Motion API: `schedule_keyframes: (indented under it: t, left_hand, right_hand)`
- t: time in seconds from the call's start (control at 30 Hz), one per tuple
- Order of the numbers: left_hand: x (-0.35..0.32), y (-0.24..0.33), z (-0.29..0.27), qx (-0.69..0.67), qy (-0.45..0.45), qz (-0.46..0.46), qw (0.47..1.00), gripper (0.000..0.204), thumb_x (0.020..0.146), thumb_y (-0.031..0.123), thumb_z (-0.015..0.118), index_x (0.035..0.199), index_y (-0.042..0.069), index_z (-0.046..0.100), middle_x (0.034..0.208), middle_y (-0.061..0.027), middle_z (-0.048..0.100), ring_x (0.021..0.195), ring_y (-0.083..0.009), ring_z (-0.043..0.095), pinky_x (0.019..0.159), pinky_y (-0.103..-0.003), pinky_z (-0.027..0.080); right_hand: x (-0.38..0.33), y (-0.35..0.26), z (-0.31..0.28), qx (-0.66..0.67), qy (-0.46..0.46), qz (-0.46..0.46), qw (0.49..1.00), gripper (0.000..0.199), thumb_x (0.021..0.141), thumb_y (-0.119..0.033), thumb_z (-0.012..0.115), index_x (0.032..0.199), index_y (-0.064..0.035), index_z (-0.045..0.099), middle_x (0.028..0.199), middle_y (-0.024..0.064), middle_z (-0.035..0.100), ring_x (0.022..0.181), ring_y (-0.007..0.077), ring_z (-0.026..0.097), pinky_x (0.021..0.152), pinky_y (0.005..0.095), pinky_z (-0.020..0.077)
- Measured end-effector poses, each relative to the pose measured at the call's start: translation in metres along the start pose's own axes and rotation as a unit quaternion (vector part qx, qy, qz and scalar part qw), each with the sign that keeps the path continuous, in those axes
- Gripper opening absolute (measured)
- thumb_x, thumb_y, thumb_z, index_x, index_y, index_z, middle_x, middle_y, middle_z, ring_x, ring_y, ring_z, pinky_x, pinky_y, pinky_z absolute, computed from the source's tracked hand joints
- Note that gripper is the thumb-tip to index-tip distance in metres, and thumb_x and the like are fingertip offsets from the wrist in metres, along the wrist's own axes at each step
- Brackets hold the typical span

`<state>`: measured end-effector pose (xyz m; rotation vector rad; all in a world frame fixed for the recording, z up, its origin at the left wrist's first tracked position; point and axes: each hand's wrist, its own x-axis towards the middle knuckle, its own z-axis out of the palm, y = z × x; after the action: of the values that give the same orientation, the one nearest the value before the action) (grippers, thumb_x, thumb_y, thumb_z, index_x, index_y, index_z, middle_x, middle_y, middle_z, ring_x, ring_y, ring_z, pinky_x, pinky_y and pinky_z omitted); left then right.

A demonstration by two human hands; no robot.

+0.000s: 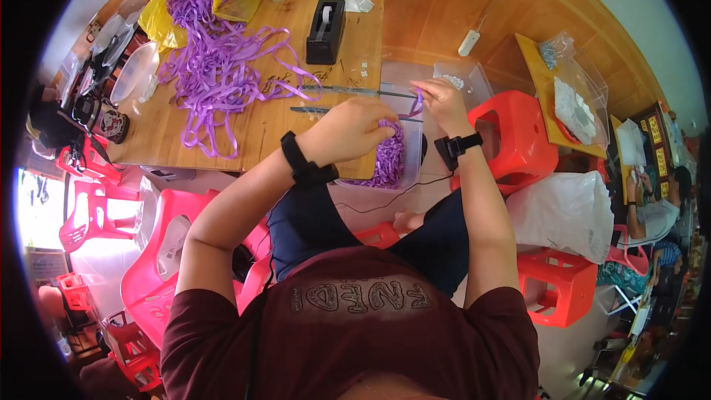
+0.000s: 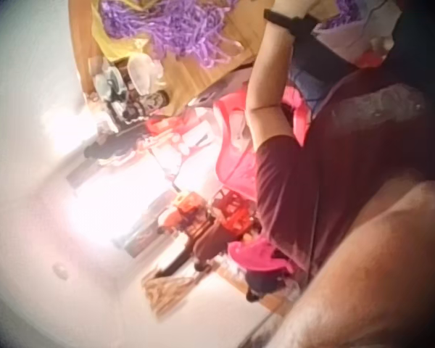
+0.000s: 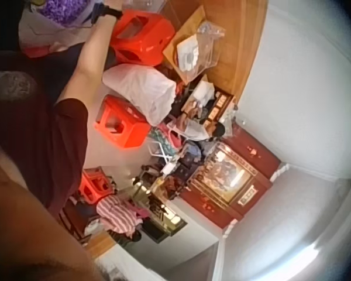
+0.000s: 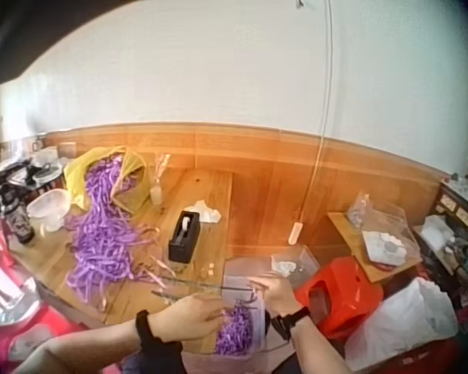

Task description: Assembling purple lanyard straps by sliding on plastic clips and checking lengths against a fixed ruler.

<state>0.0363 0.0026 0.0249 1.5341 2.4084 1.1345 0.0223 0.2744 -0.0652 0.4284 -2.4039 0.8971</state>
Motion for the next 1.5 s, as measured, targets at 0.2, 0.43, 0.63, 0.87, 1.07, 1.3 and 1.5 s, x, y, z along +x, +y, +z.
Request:
schedule_keyframes:
  t: [0.2,0.43,0.63,0.87,1.07,1.3,1.5]
  left_hand:
    - [0.035,-0.032,0.006,0.070,-0.036,-0.003,0.997,0.029,0.089,0.016,0.062,0.114,0.002,0.064,0.109,-0.0170,0.067,0.106,-0.0360,0.062,0.093,-0.043,0.049]
    - [0.056,-0.046,0.025,0.123,-0.033,-0.057,0.990,0.035,0.089,0.017,0.057,0.122,0.005,0.058,0.114,-0.0154,0.063,0.114,-0.0373,0.056,0.097,-0.049,0.046]
    - [0.050,-0.050,0.027,0.140,-0.077,-0.051,0.986,0.034,0.089,0.014,0.057,0.122,0.005,0.059,0.117,-0.0157,0.063,0.115,-0.0371,0.056,0.097,-0.048,0.046]
    - [0.043,-0.052,0.032,0.139,-0.038,-0.032,0.989,0.035,0.089,0.012,0.056,0.123,0.003,0.060,0.120,-0.0177,0.063,0.116,-0.0372,0.057,0.099,-0.045,0.046]
    - [0.042,-0.054,0.031,0.133,-0.055,-0.046,0.989,0.040,0.091,0.017,0.054,0.129,0.004,0.059,0.123,-0.0165,0.063,0.120,-0.0354,0.056,0.103,-0.046,0.043]
    - [0.029,-0.038,0.022,0.140,-0.048,-0.057,0.987,0.038,0.091,0.013,0.054,0.127,0.000,0.059,0.126,-0.0198,0.062,0.121,-0.0365,0.056,0.103,-0.043,0.045]
    - [-0.057,0.044,0.040,-0.092,-0.108,-0.001,0.990,0.031,0.095,0.015,0.057,0.123,0.004,0.063,0.113,-0.0184,0.067,0.103,-0.0357,0.065,0.092,-0.039,0.052]
  right_hand:
    - [-0.016,-0.003,0.036,0.186,-0.031,0.128,0.974,0.020,0.088,-0.012,0.070,0.106,-0.0047,0.074,0.100,0.0097,0.074,0.095,0.0223,0.068,0.081,0.0334,0.0537]
    - [-0.017,-0.005,0.054,0.328,0.024,0.224,0.917,0.019,0.089,0.000,0.067,0.107,0.0024,0.072,0.104,0.0065,0.072,0.095,0.0141,0.066,0.083,0.0255,0.0523]
    - [-0.021,-0.013,0.065,0.453,0.026,0.259,0.853,0.019,0.090,0.001,0.062,0.106,0.0043,0.071,0.100,0.0059,0.072,0.090,0.0125,0.066,0.079,0.0259,0.0522]
    - [-0.080,0.002,0.103,0.396,-0.102,0.319,0.855,0.023,0.099,-0.016,0.059,0.094,0.0030,0.072,0.081,0.0062,0.070,0.076,0.0113,0.065,0.068,0.0234,0.0517]
    - [-0.174,-0.009,0.137,0.366,-0.192,0.579,0.703,0.028,0.096,-0.024,0.063,0.089,0.0034,0.066,0.078,0.0156,0.072,0.053,0.0203,0.066,0.046,0.0311,0.0549]
    - [-0.199,-0.068,0.115,0.327,-0.320,0.576,0.678,0.032,0.091,-0.030,0.070,0.090,0.0016,0.070,0.076,0.0138,0.073,0.049,0.0152,0.062,0.042,0.0265,0.0490]
    - [-0.206,-0.093,0.080,0.374,-0.365,0.567,0.636,0.033,0.093,-0.032,0.068,0.096,0.0014,0.069,0.076,0.0139,0.072,0.047,0.0127,0.060,0.043,0.0252,0.0483]
